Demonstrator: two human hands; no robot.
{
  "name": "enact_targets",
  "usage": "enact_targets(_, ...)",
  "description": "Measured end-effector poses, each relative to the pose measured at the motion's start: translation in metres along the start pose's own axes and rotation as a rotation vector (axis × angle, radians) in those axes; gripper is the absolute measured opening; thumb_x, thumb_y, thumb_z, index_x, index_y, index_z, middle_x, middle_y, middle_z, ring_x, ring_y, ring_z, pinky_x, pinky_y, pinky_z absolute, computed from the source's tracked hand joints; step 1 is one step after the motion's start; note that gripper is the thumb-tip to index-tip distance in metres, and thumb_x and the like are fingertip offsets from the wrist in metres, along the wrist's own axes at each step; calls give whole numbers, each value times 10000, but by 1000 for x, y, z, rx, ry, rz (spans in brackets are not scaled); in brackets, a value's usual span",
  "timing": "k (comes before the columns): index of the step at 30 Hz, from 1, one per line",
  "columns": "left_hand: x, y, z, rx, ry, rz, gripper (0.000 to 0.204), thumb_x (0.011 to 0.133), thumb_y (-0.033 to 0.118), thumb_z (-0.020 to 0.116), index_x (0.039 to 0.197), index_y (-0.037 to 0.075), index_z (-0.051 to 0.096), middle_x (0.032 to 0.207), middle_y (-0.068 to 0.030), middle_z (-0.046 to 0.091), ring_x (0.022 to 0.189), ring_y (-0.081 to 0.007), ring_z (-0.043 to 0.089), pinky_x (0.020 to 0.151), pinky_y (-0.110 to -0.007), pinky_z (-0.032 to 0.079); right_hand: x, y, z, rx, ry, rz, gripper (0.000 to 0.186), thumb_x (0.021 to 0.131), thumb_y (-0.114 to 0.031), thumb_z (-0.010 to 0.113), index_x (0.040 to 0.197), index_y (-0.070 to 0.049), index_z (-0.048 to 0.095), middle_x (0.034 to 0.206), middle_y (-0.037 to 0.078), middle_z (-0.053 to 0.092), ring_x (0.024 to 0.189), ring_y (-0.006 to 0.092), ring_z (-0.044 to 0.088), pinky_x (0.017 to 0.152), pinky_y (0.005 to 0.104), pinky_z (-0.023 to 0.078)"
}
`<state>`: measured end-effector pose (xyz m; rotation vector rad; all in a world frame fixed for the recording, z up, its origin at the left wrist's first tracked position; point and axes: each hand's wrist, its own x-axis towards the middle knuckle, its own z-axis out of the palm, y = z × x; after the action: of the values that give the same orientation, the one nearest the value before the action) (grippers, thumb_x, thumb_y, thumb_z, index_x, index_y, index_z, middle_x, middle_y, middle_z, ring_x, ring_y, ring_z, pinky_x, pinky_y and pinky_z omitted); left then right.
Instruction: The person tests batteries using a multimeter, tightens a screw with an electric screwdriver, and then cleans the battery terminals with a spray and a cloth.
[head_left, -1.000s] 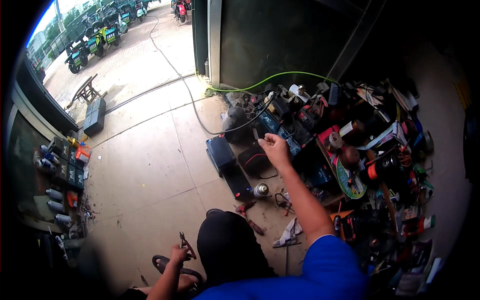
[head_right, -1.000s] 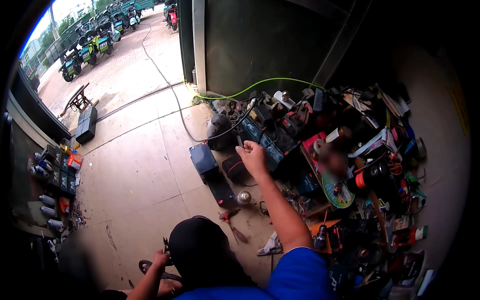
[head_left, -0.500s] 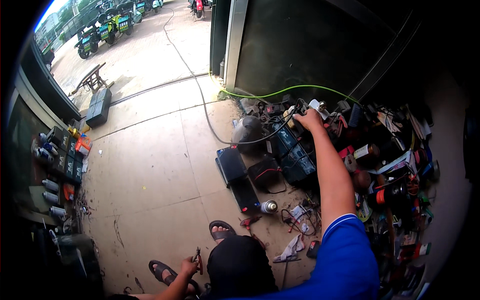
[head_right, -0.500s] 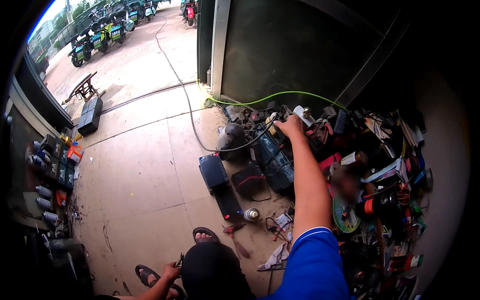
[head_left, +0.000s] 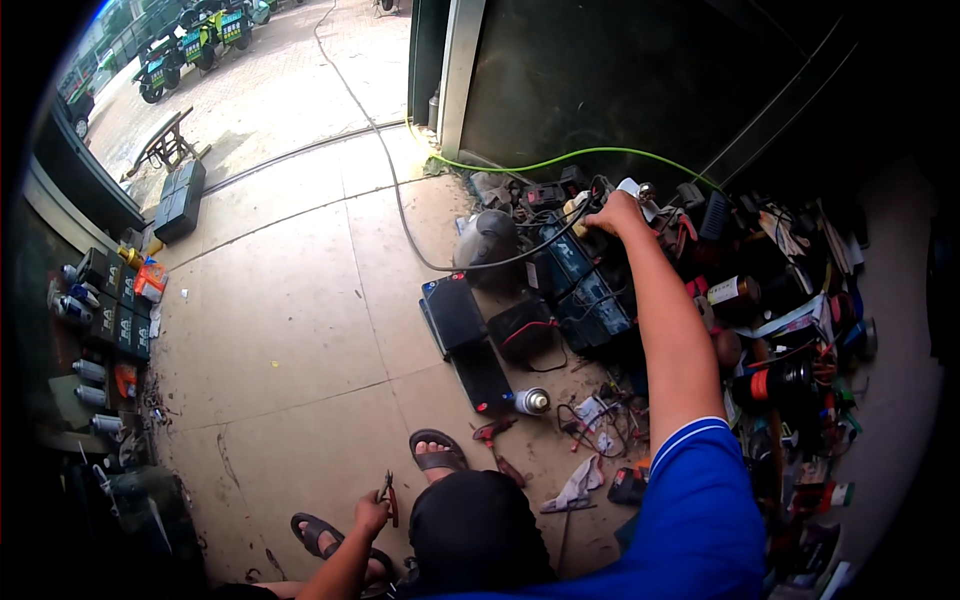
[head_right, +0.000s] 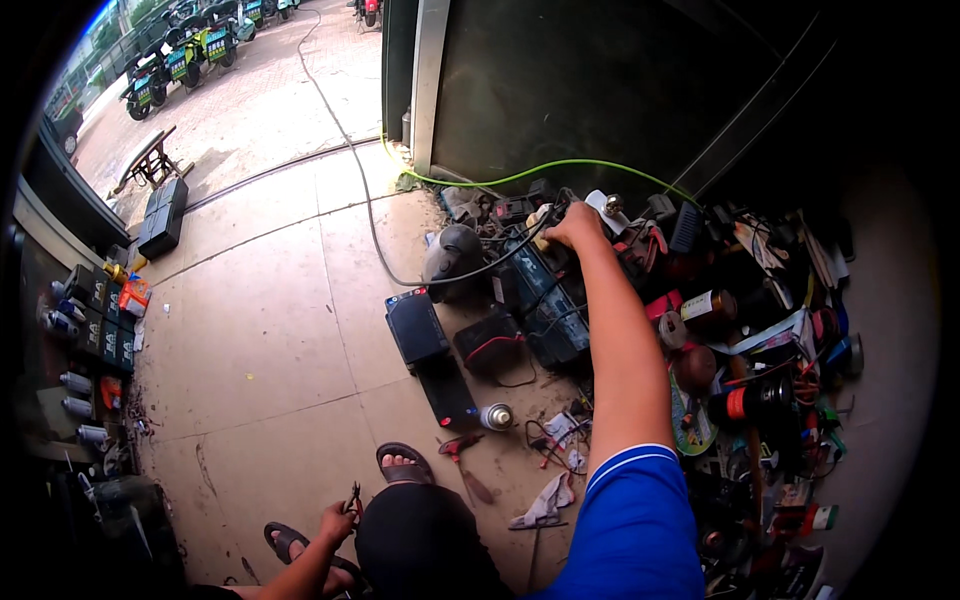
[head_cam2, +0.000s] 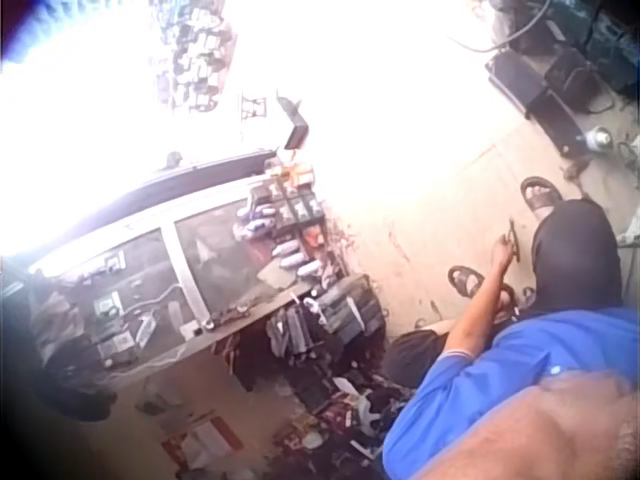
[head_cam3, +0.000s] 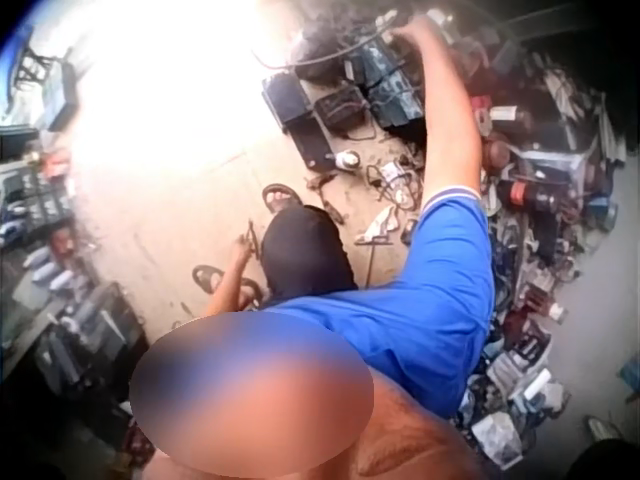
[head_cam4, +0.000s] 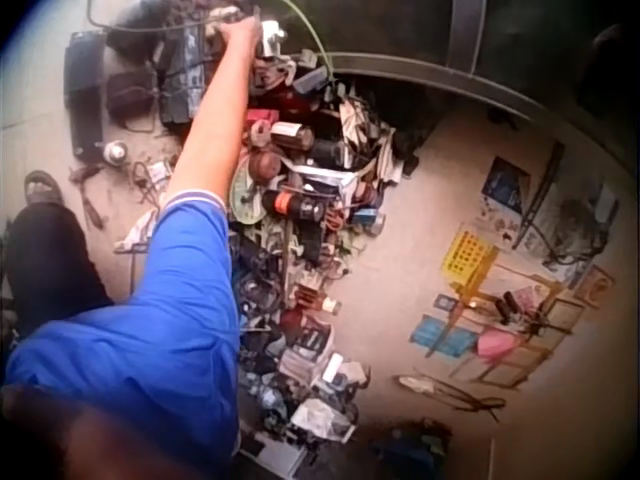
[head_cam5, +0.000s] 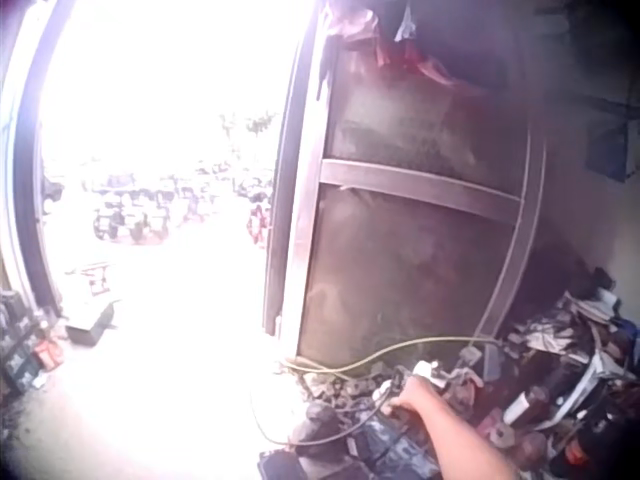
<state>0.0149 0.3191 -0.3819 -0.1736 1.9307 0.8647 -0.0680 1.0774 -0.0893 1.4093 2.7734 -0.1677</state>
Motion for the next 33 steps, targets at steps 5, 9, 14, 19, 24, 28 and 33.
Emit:
enact_targets(5, -8, 14, 2, -14, -6, -17, 248, 968, 59, 639, 1205, -1, 683, 887, -90, 701, 704, -211, 685, 614, -361, 552, 5, -1, -1, -17, 4, 16, 792, 571, -539, 920, 1055, 64, 749, 1146, 258, 736, 1062, 364, 721, 923, 411, 580)
enact_targets(9, -9, 11, 3, -21, -7, -24, 224, 955, 56, 653, 1165, -2, 706, 872, -88, 699, 710, -202, 664, 624, -368, 549, 13, 3, -1, -46, 16, -1, 727, 540, -523, 928, 1005, 17, 782, 1080, 236, 758, 990, 355, 742, 880, 417, 598)
enact_targets(14, -1, -3, 1, -18, -18, -49, 306, 946, 30, 627, 1247, -9, 673, 896, -125, 729, 712, -238, 736, 585, -356, 563, 24, 9, -9, 105, -49, 34, 706, 553, -452, 955, 999, 52, 741, 1007, 197, 757, 907, 295, 738, 792, 397, 587)
enact_targets(19, 2, -3, 7, -35, -14, -60, 313, 952, 36, 627, 1261, -7, 665, 899, -126, 730, 705, -235, 733, 581, -355, 562, 25, 44, -4, 558, -75, 141, 447, 721, -283, 936, 985, 6, 718, 757, 27, 695, 581, 110, 590, 541, 296, 459)
enact_targets(24, 6, -11, -7, -69, 27, -30, 260, 966, 47, 606, 1212, -13, 664, 900, -131, 721, 698, -234, 728, 567, -358, 553, -68, 34, -4, 819, 9, 97, 359, 833, -245, 877, 1023, 6, 703, 856, 21, 723, 712, 91, 638, 641, 267, 504)
enact_targets(28, 10, -1, -7, -64, 13, -48, 247, 967, 47, 597, 1199, -16, 651, 895, -135, 709, 691, -235, 720, 571, -362, 551, -158, 46, 28, 1352, 216, -8, 379, 909, -69, 812, 1208, 32, 603, 1068, 78, 735, 904, 134, 689, 828, 253, 555)
enact_targets(33, 19, 2, -10, -52, -14, -45, 246, 972, 46, 592, 1204, -17, 645, 910, -121, 701, 680, -236, 712, 567, -362, 550, -188, 72, 76, 1428, 397, 90, 423, 914, -92, 814, 1259, 10, 592, 1182, 67, 703, 1055, 147, 657, 948, 281, 519)
